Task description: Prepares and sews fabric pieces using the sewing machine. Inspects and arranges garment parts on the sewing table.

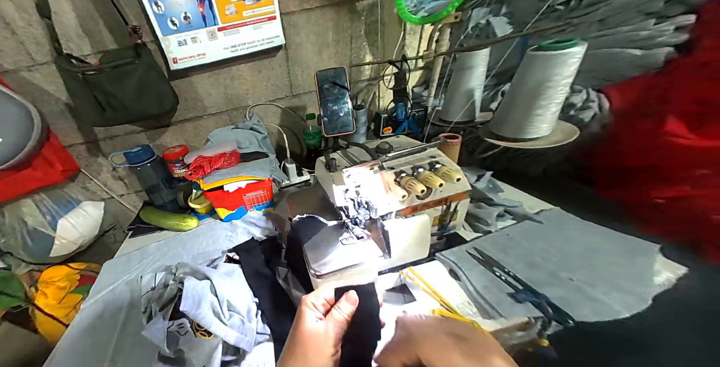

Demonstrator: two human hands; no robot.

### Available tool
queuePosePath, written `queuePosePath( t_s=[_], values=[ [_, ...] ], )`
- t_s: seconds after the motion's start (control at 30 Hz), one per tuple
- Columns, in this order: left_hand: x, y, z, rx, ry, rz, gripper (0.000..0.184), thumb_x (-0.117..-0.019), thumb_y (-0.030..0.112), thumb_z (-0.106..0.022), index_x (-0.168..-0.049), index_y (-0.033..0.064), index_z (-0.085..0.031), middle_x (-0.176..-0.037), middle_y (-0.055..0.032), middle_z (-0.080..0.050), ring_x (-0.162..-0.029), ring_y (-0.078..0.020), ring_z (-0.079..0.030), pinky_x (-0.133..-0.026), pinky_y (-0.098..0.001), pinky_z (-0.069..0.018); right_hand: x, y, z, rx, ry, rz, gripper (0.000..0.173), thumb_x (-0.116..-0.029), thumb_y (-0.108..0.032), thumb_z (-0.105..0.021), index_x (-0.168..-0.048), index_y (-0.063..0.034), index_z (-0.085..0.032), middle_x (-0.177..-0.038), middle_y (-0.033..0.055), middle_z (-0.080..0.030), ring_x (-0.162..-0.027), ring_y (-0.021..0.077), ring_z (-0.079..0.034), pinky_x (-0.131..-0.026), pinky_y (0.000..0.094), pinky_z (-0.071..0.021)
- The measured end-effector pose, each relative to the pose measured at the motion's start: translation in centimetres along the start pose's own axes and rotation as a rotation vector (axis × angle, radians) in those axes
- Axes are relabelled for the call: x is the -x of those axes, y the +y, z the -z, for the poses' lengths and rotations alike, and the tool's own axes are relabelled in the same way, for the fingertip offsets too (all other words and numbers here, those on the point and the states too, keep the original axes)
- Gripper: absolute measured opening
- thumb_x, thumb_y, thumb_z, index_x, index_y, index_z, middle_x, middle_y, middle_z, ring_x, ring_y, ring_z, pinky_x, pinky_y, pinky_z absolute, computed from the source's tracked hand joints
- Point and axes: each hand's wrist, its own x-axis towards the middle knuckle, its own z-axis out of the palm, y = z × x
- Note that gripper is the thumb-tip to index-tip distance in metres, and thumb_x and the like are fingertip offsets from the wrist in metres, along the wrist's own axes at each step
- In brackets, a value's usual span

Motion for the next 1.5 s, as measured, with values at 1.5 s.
queuePosePath(
  t_s=[1.5],
  values=[
    [-8.4,0.6,0.1,-1.35,0.125,-0.341,0.027,-0.1003,0.026,-0.06,-0.111,0.0074,-0.076,-0.088,-0.0137,-0.075,-0.083,-0.0309,-0.074,-0.077,-0.05,-0.0586,-0.8,9.9,-0.4,-0.217,0.499,-0.731,0.01,-0.0905,-0.006,-0.058,-0.1,-0.0051,-0.063,-0.07,-0.0053,-0.064,-0.06,0.0031,-0.066,-0.058,0.021,-0.0575]
  ],
)
